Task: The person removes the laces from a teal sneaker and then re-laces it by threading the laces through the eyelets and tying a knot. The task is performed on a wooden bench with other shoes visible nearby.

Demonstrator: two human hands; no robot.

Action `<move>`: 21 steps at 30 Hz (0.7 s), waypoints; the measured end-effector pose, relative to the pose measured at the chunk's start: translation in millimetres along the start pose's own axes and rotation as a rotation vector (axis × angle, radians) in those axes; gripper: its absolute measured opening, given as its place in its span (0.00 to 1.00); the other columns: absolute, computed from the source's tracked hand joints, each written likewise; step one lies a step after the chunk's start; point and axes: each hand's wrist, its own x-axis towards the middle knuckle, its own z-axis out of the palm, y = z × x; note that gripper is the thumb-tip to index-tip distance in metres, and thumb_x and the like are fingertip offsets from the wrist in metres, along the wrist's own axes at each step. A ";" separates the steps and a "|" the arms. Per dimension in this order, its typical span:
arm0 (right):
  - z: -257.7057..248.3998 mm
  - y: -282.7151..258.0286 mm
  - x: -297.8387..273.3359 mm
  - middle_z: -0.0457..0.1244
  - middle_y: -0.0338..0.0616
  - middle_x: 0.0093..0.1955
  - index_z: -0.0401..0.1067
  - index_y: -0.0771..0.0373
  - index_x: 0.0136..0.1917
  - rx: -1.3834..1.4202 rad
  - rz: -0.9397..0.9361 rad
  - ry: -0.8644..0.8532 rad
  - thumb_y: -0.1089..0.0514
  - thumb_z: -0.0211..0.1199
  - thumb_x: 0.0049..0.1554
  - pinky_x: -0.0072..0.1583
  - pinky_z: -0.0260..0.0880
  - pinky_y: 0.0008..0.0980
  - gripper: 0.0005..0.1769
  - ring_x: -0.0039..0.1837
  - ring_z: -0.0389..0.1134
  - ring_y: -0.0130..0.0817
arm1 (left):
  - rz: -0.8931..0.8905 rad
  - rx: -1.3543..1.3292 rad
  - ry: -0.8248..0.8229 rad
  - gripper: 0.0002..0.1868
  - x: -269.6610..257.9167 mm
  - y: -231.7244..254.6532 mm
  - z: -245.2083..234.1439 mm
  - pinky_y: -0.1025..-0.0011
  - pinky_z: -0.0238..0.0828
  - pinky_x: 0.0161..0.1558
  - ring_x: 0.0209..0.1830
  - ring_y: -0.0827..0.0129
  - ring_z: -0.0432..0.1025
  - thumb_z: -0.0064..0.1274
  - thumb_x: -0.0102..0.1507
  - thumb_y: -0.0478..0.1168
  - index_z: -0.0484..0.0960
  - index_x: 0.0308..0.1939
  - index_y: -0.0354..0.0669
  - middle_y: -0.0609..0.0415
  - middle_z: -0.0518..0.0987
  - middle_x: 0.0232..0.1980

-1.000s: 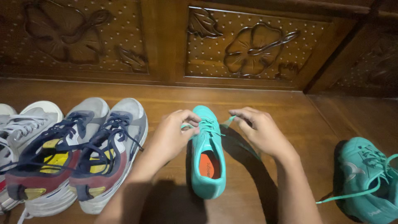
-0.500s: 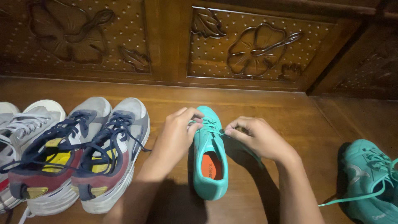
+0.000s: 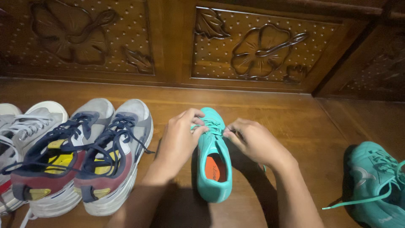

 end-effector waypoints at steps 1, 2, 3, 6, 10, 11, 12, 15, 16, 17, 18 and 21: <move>0.3 -2.2 -1.0 0.70 0.52 0.47 0.78 0.63 0.49 -0.027 -0.005 0.003 0.49 0.62 0.59 0.52 0.71 0.44 0.15 0.50 0.71 0.51 | 0.015 0.008 -0.003 0.15 -0.8 0.7 -0.3 0.66 0.79 0.40 0.42 0.60 0.82 0.64 0.56 0.33 0.81 0.46 0.36 0.45 0.85 0.41; 1.8 -4.9 -1.2 0.70 0.52 0.47 0.78 0.63 0.48 -0.031 -0.026 0.022 0.49 0.62 0.59 0.52 0.71 0.45 0.15 0.49 0.71 0.51 | 0.030 0.016 -0.006 0.14 -1.8 1.6 -0.4 0.66 0.78 0.41 0.42 0.59 0.82 0.64 0.57 0.33 0.81 0.45 0.37 0.46 0.85 0.41; 4.5 -8.0 -1.0 0.70 0.52 0.46 0.78 0.63 0.48 -0.035 -0.045 0.043 0.50 0.62 0.58 0.52 0.71 0.45 0.14 0.49 0.71 0.52 | 0.046 0.024 -0.012 0.13 -2.5 2.8 0.1 0.65 0.78 0.41 0.42 0.59 0.82 0.64 0.57 0.34 0.81 0.45 0.37 0.46 0.86 0.41; 7.3 -12.9 -0.6 0.70 0.52 0.45 0.79 0.62 0.46 -0.023 -0.072 0.084 0.51 0.64 0.57 0.50 0.71 0.45 0.13 0.47 0.71 0.52 | 0.052 0.044 0.022 0.13 -5.4 7.7 3.4 0.64 0.78 0.40 0.43 0.57 0.82 0.63 0.56 0.34 0.81 0.43 0.36 0.44 0.84 0.42; 2.4 -16.3 -0.4 0.70 0.49 0.43 0.80 0.61 0.42 0.103 0.050 0.128 0.50 0.68 0.51 0.49 0.72 0.42 0.13 0.45 0.73 0.47 | -0.109 0.144 0.017 0.10 -7.7 17.1 2.7 0.60 0.76 0.40 0.40 0.53 0.81 0.64 0.56 0.38 0.83 0.39 0.38 0.46 0.86 0.40; 1.1 -16.4 -0.2 0.71 0.49 0.43 0.81 0.61 0.43 0.075 0.035 0.123 0.50 0.68 0.51 0.50 0.72 0.42 0.12 0.45 0.73 0.47 | -0.132 0.161 0.015 0.10 -9.1 19.9 2.8 0.59 0.76 0.40 0.40 0.53 0.81 0.64 0.57 0.40 0.84 0.39 0.39 0.47 0.86 0.40; -0.6 -15.8 -0.7 0.71 0.49 0.44 0.81 0.61 0.43 0.047 0.019 0.118 0.51 0.68 0.51 0.50 0.71 0.42 0.12 0.46 0.73 0.47 | -0.155 0.178 0.012 0.10 -10.1 22.4 2.7 0.59 0.76 0.40 0.40 0.52 0.81 0.63 0.57 0.41 0.85 0.38 0.40 0.47 0.86 0.40; -3.4 -13.8 -5.7 0.72 0.47 0.46 0.83 0.61 0.44 0.044 0.001 0.062 0.52 0.66 0.53 0.53 0.72 0.41 0.12 0.48 0.74 0.45 | -0.205 0.210 -0.076 0.17 -11.5 26.8 2.4 0.59 0.76 0.45 0.42 0.51 0.81 0.64 0.59 0.51 0.86 0.37 0.39 0.44 0.85 0.41; -3.9 -13.5 -8.0 0.72 0.47 0.46 0.83 0.61 0.45 0.057 -0.001 0.038 0.52 0.64 0.54 0.55 0.73 0.40 0.13 0.49 0.74 0.45 | -0.127 0.227 -0.086 0.19 -11.8 26.9 1.2 0.58 0.75 0.45 0.42 0.49 0.80 0.65 0.57 0.51 0.86 0.38 0.37 0.42 0.84 0.41; -4.9 -13.3 -9.9 0.72 0.48 0.48 0.83 0.61 0.47 0.055 -0.022 0.026 0.52 0.64 0.53 0.56 0.72 0.40 0.14 0.51 0.73 0.46 | -0.047 0.243 -0.096 0.20 -12.9 26.7 -0.5 0.57 0.75 0.46 0.43 0.47 0.79 0.66 0.55 0.50 0.86 0.38 0.36 0.40 0.84 0.42; -5.9 -13.7 -12.5 0.71 0.48 0.49 0.83 0.61 0.49 0.053 -0.043 0.013 0.51 0.65 0.51 0.57 0.71 0.41 0.16 0.52 0.72 0.47 | 0.033 0.258 -0.105 0.22 -14.9 26.6 -1.6 0.56 0.74 0.47 0.43 0.45 0.78 0.67 0.54 0.50 0.86 0.39 0.34 0.38 0.83 0.43; -9.4 -20.4 -17.4 0.69 0.53 0.54 0.81 0.63 0.54 0.051 -0.050 -0.003 0.50 0.68 0.45 0.59 0.69 0.42 0.25 0.55 0.70 0.50 | 0.035 0.234 -0.137 0.18 -16.9 26.3 -3.3 0.56 0.74 0.48 0.44 0.46 0.78 0.64 0.53 0.45 0.85 0.39 0.35 0.39 0.83 0.43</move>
